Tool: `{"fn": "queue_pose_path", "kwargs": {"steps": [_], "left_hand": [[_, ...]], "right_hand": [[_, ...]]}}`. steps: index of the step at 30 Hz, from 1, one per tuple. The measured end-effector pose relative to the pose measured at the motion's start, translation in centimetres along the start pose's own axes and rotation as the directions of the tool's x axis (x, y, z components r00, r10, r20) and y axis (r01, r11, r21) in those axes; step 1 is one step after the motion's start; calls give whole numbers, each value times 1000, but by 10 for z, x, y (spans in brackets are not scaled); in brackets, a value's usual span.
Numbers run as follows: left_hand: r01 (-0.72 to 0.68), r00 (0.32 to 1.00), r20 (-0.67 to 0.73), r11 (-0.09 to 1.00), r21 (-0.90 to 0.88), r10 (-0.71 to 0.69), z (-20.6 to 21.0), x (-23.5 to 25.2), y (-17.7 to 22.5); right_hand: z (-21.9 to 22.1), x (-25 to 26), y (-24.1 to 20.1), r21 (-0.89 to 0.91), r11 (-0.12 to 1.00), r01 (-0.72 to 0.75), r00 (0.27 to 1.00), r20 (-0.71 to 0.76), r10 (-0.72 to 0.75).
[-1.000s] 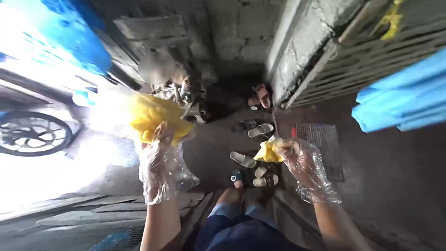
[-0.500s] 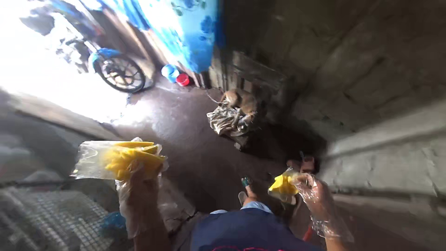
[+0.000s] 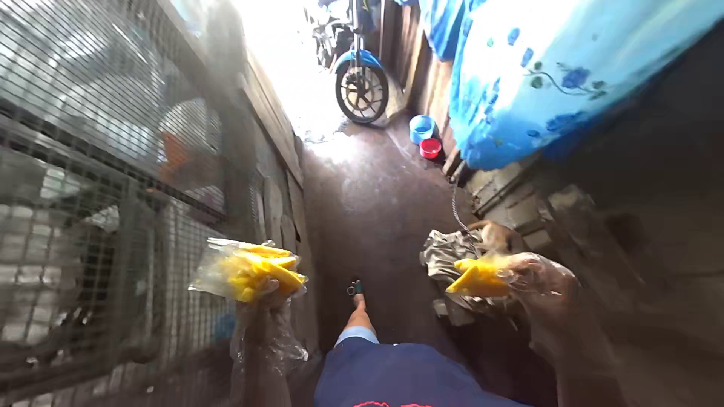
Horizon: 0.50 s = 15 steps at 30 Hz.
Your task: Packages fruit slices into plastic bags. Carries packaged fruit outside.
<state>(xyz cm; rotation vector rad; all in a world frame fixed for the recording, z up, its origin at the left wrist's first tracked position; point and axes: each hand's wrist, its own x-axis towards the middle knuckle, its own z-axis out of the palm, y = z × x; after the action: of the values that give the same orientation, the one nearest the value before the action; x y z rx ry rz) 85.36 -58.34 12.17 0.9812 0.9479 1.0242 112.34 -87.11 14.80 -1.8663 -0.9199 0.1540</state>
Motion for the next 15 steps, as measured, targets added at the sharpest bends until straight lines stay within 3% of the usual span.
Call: {"fn": "queue_pose_path", "kwargs": {"steps": [4,8,15], "left_hand": [[-43,995,84,998,-42,47,17,86,9],[-11,997,73,998,-60,15,50,169,19],[25,998,64,999,-44,-22,127,303,13]], "right_hand": [[61,100,-5,215,976,43,999,19,-48],[106,197,-3,115,984,139,986,75,-148],[152,346,51,41,992,123,991,54,-125]]}}
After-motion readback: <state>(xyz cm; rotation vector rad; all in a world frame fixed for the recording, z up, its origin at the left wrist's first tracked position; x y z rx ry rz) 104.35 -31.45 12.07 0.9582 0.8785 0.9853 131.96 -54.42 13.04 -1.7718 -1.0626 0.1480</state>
